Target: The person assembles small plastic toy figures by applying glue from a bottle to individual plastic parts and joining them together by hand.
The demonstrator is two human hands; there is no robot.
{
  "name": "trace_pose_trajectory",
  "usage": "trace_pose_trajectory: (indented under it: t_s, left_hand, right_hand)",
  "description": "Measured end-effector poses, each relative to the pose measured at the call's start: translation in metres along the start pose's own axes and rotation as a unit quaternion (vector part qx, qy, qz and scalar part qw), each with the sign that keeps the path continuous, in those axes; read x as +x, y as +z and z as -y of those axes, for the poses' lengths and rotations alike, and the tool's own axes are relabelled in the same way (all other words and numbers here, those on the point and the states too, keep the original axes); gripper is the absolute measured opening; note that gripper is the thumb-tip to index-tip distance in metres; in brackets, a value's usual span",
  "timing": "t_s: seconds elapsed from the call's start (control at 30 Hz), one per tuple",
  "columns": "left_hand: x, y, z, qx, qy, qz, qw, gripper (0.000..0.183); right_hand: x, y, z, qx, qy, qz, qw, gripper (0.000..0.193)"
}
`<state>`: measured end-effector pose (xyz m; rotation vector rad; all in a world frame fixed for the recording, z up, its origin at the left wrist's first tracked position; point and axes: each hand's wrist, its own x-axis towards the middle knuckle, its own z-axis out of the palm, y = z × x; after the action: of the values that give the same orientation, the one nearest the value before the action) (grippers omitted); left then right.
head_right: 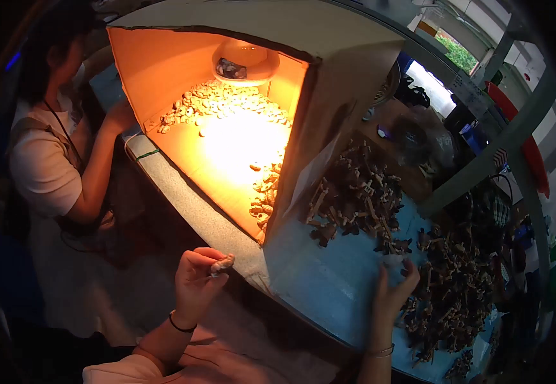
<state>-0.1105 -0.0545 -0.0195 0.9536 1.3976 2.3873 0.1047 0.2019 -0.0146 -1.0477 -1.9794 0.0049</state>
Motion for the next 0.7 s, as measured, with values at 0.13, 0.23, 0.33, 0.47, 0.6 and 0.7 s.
trace_pose_trajectory:
  t_s: [0.13, 0.23, 0.33, 0.47, 0.6, 0.7]
  left_hand:
    - [0.004, -0.029, -0.001, -0.03, -0.046, -0.097, 0.994, 0.025]
    - [0.004, -0.041, -0.012, -0.035, -0.007, -0.124, 0.992, 0.027]
    - [-0.001, -0.053, -0.027, -0.027, 0.04, -0.161, 0.986, 0.027]
    - [-0.004, -0.058, -0.044, -0.025, 0.037, -0.151, 0.987, 0.032]
    - [-0.007, -0.069, -0.044, -0.02, 0.031, -0.172, 0.984, 0.034]
    - [-0.004, -0.062, -0.039, -0.04, 0.012, -0.161, 0.986, 0.031]
  right_hand:
    - [-0.019, -0.037, 0.124, 0.175, -0.185, 0.068, 0.965, 0.031]
    - [-0.022, -0.002, 0.236, 0.277, -0.353, 0.204, 0.87, 0.019]
    - [-0.02, 0.075, 0.292, 0.242, -0.326, 0.264, 0.875, 0.015]
    - [0.002, 0.193, 0.284, -0.085, -0.191, 0.084, 0.974, 0.013]
    - [0.017, 0.208, 0.277, -0.137, -0.149, 0.169, 0.965, 0.012]
    - [0.019, 0.205, 0.276, -0.159, -0.183, 0.143, 0.96, 0.012]
